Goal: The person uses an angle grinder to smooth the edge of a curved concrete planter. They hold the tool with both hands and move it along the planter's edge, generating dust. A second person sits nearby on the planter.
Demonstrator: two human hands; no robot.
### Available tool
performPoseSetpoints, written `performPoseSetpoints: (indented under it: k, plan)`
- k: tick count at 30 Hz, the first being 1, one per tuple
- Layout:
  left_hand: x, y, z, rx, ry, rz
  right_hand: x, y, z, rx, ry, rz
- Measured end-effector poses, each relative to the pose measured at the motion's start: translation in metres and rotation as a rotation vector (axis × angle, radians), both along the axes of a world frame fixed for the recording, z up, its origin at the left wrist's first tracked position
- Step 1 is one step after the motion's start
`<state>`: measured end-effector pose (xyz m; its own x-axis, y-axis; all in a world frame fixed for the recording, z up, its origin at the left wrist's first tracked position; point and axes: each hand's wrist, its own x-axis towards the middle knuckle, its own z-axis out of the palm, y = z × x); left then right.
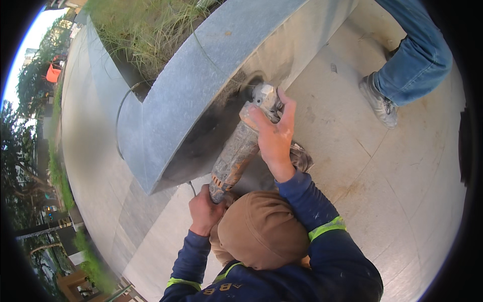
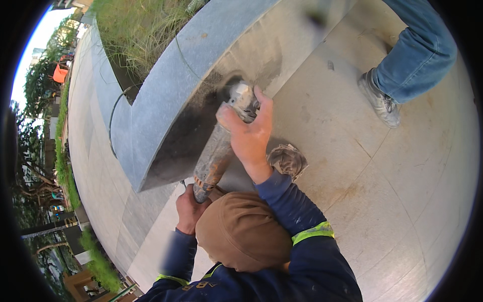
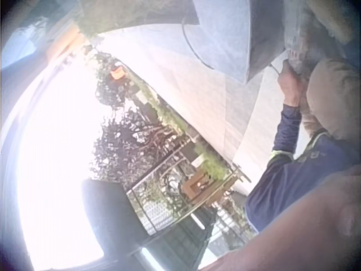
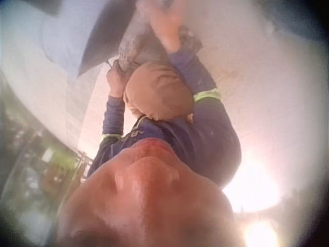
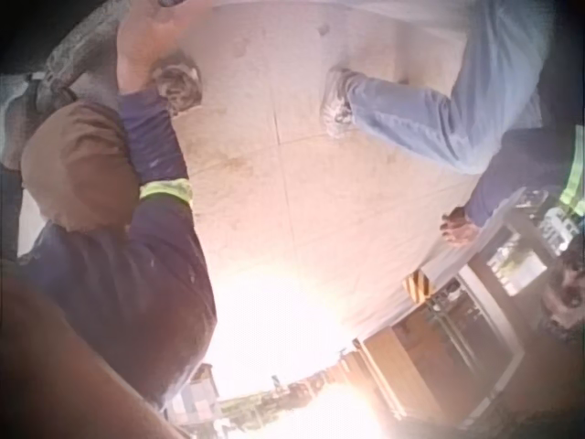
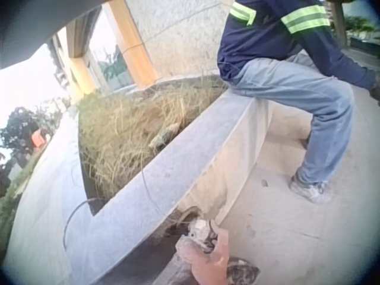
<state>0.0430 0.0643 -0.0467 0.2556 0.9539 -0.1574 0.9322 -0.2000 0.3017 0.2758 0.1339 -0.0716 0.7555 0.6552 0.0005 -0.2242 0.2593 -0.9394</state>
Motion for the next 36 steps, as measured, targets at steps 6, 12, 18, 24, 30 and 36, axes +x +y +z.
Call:
performPoseSetpoints:
  k: [6,12,18,24,30,36]
  plan:
    - [-0.004,0.005,-0.008,0.097,-0.055,-0.030,0.002,-0.005,0.023,0.156,-0.007,-0.034]
    - [-0.009,0.003,-0.011,-0.050,0.036,-0.073,-0.006,-0.001,-0.020,-0.109,0.133,-0.034]
    - [0.002,0.004,0.004,0.086,-0.039,-0.034,0.004,-0.002,0.028,0.119,0.081,0.004]
    - [-0.008,0.003,-0.003,-0.022,0.052,-0.026,-0.008,0.001,-0.013,-0.050,0.102,-0.010]
    - [-0.008,0.002,-0.004,-0.005,0.022,-0.016,-0.008,0.003,-0.012,-0.055,0.099,-0.013]
    - [-0.004,0.003,-0.001,0.050,-0.015,-0.003,-0.001,-0.001,0.019,0.082,0.087,0.006]
